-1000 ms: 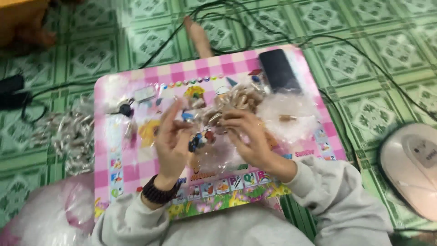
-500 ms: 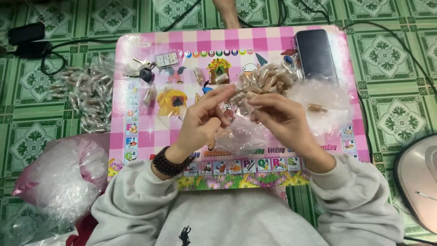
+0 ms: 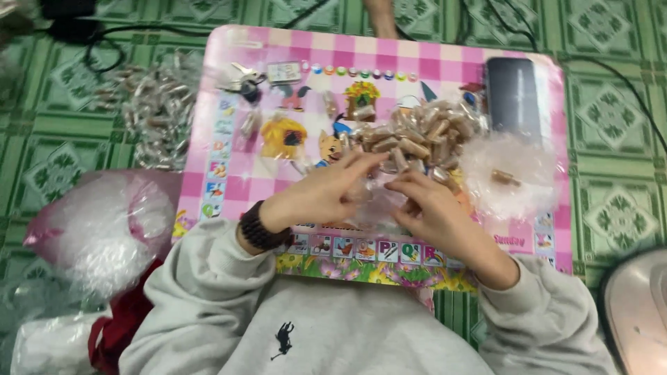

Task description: Packing small wooden trinkets into individual plastic bags on a low table.

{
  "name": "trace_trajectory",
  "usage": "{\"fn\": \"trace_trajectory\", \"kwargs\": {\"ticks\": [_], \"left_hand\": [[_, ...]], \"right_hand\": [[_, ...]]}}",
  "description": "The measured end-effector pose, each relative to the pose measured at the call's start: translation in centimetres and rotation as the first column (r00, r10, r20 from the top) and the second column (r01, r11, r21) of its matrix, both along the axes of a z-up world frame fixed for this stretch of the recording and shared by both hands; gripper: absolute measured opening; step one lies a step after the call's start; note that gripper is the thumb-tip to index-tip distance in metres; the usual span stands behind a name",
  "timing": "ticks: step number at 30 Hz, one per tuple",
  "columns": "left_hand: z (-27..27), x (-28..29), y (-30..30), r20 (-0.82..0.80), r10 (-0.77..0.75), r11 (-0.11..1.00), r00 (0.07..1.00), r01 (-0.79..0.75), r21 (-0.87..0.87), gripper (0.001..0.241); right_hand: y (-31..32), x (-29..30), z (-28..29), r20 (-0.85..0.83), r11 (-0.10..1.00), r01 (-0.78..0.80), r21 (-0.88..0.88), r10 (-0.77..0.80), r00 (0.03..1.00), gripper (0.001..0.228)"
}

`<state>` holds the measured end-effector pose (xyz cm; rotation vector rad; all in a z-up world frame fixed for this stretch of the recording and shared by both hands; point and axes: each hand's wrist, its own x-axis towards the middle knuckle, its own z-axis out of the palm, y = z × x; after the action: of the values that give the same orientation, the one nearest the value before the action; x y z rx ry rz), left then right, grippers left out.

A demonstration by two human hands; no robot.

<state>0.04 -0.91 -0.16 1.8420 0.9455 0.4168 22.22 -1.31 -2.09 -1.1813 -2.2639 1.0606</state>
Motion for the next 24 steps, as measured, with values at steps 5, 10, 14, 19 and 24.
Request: {"fn": "trace_trajectory", "kwargs": {"ticks": [5, 10, 14, 19, 24], "left_hand": [[-0.8, -3.4, 1.2, 0.045, 0.251, 0.965, 0.967, -0.254, 0.072, 0.068], [-5.5, -10.3, 3.8, -0.373, 0.769, 0.622, 0.519, -0.471, 0.626, 0.025], [-7.5, -12.2, 3.8, -0.448, 0.769, 0.632, 0.456, -0.441, 0.637, 0.019], [-4.3, -8.1, 3.1, 0.039, 0.644, 0.674, 0.764, -0.592, 0.442, 0.017], [-1.7, -1.9, 1.2, 0.555, 0.420, 0.904, 0.718, -0.384, -0.187, 0.018]], "right_hand": [[-0.3, -0.9, 0.1, 0.134, 0.997, -0.028, 0.077, 0.017, 0.991, 0.040], [-0.3, -0.4, -0.8, 0.235, 0.965, -0.038, 0.260, -0.025, 0.972, 0.044], [0.0, -0.3, -0.4, 0.150, 0.960, 0.057, 0.275, -0.102, 0.983, 0.023], [0.2, -0.5, -0.4, -0.153, 0.935, 0.167, 0.314, -0.123, 0.980, 0.012], [0.6, 0.1, -0.9, -0.495, 0.939, 0.237, 0.249, -0.088, 0.865, 0.019]]}}
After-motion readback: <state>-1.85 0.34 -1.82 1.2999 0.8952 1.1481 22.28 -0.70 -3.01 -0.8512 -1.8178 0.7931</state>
